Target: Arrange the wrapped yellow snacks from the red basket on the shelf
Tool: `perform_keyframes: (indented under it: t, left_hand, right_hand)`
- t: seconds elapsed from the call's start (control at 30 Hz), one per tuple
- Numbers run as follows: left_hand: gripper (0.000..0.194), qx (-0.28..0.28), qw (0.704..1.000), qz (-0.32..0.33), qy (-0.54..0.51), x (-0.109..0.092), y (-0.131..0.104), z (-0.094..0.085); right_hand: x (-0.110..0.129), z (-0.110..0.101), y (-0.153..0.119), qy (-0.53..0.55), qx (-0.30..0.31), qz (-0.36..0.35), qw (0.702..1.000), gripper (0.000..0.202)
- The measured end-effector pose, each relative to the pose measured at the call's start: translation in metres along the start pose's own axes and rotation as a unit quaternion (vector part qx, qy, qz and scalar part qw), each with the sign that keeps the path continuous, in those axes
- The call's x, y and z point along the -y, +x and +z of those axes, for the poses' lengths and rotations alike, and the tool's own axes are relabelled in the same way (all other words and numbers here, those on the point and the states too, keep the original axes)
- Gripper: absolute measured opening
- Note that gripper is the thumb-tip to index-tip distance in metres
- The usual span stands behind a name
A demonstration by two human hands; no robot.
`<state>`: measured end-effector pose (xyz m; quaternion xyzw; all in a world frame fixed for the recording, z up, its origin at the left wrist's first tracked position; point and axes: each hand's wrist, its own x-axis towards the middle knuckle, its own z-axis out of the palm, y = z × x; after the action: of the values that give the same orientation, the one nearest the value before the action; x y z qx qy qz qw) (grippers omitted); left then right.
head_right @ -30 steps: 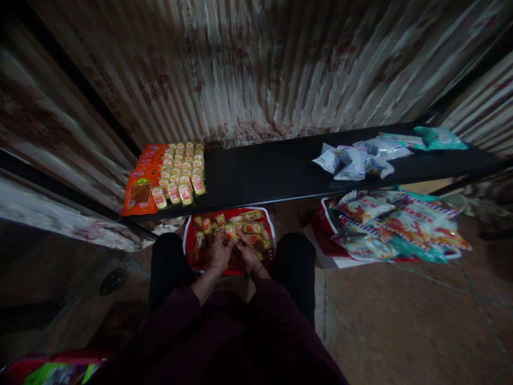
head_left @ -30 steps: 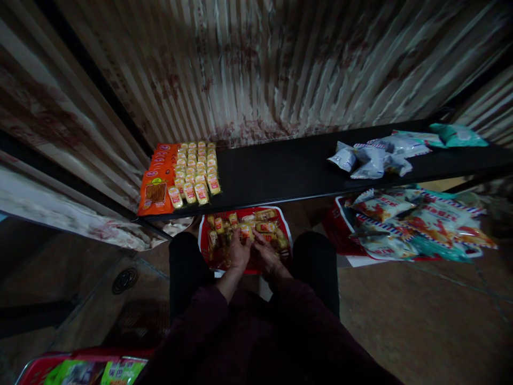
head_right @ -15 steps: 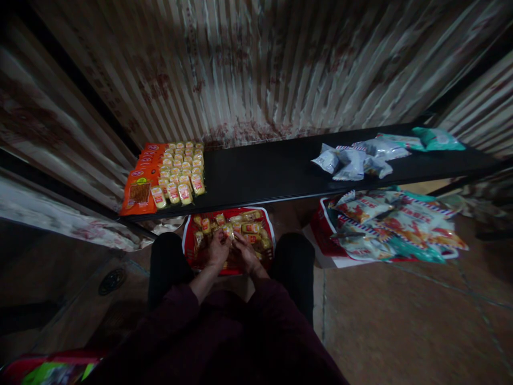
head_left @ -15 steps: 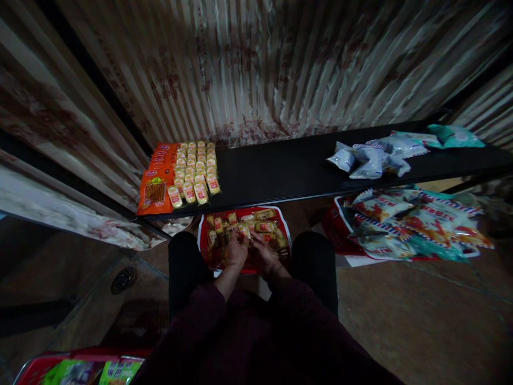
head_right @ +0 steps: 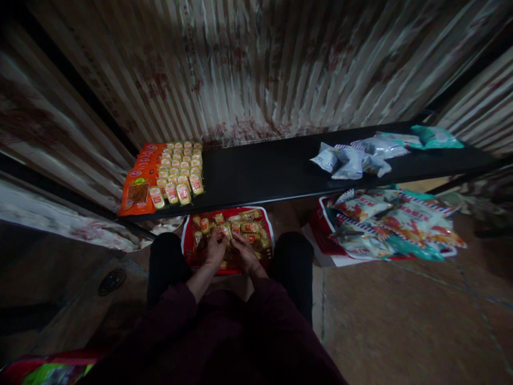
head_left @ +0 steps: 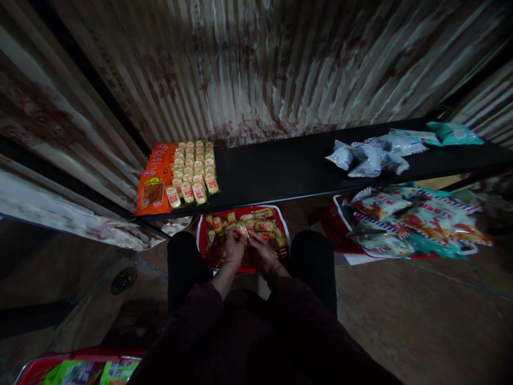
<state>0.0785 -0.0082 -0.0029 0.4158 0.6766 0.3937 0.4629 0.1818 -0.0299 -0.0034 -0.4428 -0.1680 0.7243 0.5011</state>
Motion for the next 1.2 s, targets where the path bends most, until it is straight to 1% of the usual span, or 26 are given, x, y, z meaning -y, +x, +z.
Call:
perform_keyframes:
  t: [0.17,0.3,0.43,0.5,0.6,0.77,0.87,1.0,1.1,1.2]
  left_hand:
    - [0.051,0.001,1.000,0.000,-0.021,0.003,0.001,-0.001]
    - [0.041,-0.004,0.999,-0.004,-0.046,0.002,0.002,-0.001]
    - [0.033,-0.006,0.994,0.000,-0.109,0.005,0.002,0.002]
    - [0.032,0.004,0.989,-0.022,-0.146,0.008,0.002,0.004]
    - [0.030,0.027,0.977,-0.072,-0.198,0.008,0.000,0.005]
    - [0.034,0.041,0.946,-0.129,-0.293,-0.002,-0.006,0.004]
    - [0.037,0.031,0.939,-0.152,-0.306,-0.008,-0.010,0.003]
    - [0.042,0.025,0.938,-0.159,-0.309,-0.012,-0.013,0.003]
    - [0.038,0.027,0.935,-0.159,-0.316,-0.011,-0.013,0.002]
    - [0.030,0.020,0.924,-0.181,-0.337,-0.010,-0.010,0.001]
  right_hand:
    - [0.000,0.000,-0.001,0.002,-0.001,-0.002,1.000,0.052]
    - [-0.001,-0.002,0.000,-0.017,0.005,-0.018,1.000,0.052]
    - [-0.001,-0.005,0.000,-0.023,0.004,-0.033,0.999,0.052]
    - [-0.001,-0.004,0.000,-0.019,0.002,-0.030,0.999,0.051]
    - [0.000,-0.003,0.000,-0.016,-0.010,-0.024,1.000,0.052]
    - [-0.002,-0.003,0.004,-0.031,-0.039,-0.056,0.997,0.051]
    - [-0.004,-0.005,0.008,-0.055,-0.053,-0.082,0.994,0.052]
    - [-0.008,-0.007,0.012,-0.076,-0.063,-0.096,0.990,0.052]
    - [-0.010,-0.008,0.012,-0.081,-0.052,-0.093,0.991,0.053]
    - [-0.010,-0.009,0.012,-0.082,-0.041,-0.097,0.991,0.053]
